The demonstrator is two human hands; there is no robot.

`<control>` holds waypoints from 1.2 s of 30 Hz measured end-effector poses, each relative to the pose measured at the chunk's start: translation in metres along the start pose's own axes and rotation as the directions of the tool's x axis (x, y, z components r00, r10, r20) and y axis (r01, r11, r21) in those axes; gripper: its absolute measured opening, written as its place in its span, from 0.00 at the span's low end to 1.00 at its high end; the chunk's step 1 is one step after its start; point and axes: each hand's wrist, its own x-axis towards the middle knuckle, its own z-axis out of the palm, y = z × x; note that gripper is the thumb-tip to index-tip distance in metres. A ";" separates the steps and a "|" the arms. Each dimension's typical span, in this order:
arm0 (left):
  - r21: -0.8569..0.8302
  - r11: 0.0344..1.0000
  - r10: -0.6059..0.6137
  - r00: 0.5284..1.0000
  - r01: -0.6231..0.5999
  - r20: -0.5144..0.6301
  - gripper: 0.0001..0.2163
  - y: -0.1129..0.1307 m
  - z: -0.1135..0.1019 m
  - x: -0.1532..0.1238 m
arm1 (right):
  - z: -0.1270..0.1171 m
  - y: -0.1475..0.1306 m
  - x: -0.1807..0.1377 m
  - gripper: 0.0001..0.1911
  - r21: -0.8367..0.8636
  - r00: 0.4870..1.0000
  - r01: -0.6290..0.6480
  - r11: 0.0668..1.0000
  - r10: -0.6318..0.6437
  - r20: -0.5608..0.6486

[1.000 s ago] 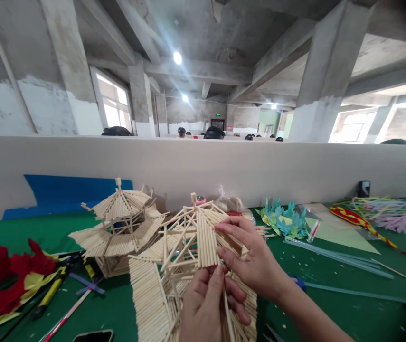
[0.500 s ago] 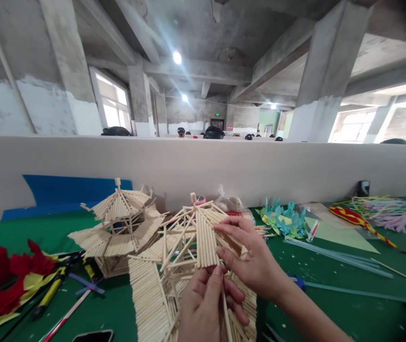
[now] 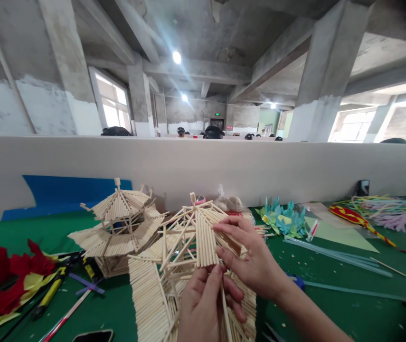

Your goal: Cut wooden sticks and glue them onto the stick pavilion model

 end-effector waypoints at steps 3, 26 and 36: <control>0.002 1.000 -0.003 1.000 0.003 0.003 0.06 0.000 0.000 0.001 | -0.001 0.000 0.000 0.16 0.000 1.000 -0.003 1.000 0.003 -0.001; 0.015 1.000 0.025 1.000 -0.025 -0.017 0.07 -0.002 0.001 0.003 | 0.000 0.001 -0.001 0.15 0.008 1.000 -0.007 1.000 0.007 0.006; 0.021 0.999 0.050 0.999 -0.050 -0.011 0.06 -0.004 0.000 0.002 | -0.001 0.001 0.000 0.14 0.040 1.000 -0.011 0.999 0.011 0.012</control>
